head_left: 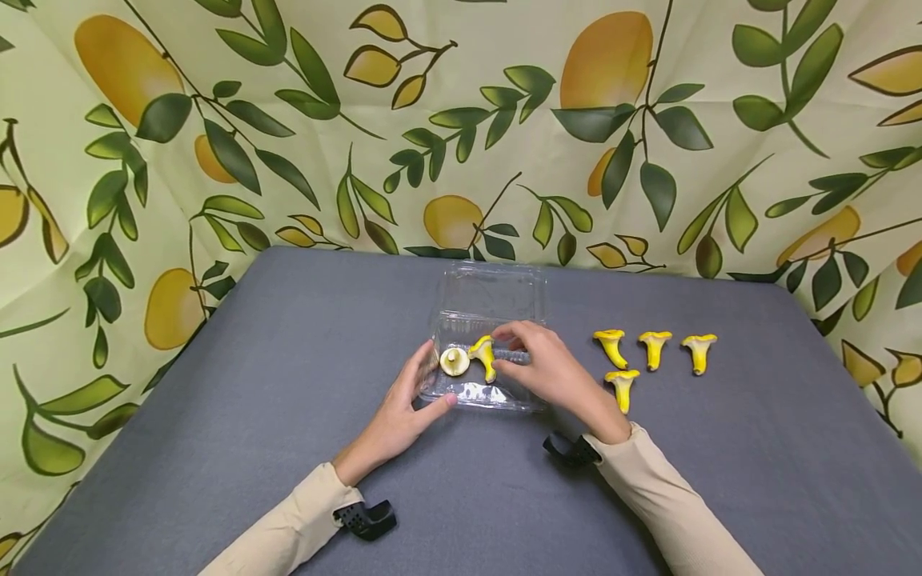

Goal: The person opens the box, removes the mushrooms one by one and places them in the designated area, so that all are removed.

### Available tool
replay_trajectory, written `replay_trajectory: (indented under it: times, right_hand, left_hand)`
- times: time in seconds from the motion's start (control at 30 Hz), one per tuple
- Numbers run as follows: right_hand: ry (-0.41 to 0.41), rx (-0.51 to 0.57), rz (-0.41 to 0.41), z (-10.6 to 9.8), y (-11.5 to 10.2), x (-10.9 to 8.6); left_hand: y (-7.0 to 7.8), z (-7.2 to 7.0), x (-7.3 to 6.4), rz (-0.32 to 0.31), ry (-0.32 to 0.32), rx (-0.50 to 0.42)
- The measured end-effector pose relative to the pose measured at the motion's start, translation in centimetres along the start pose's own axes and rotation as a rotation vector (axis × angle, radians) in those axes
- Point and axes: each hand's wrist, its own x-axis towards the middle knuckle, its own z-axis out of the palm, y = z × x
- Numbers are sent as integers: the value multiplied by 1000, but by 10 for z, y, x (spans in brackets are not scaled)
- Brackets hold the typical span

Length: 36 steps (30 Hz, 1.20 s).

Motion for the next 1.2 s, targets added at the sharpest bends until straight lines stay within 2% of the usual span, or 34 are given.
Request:
replay_trajectory:
  times: [0.3, 0.47, 0.73, 0.97, 1.2]
  right_hand:
    - [-31, -95, 19, 8, -2, 9]
    - [-48, -111, 43, 10, -5, 12]
    - [-130, -188, 63, 13, -9, 16]
    - [-136, -161, 39, 13, -8, 17]
    - [-179, -113, 58, 14, -7, 18]
  left_hand:
    - [0, -1, 0, 0, -5, 3]
    - [0, -1, 1, -4, -4, 3]
    - [2, -1, 1, -11, -7, 4]
    - [1, -1, 0, -21, -6, 9]
    - [1, -1, 0, -16, -7, 5]
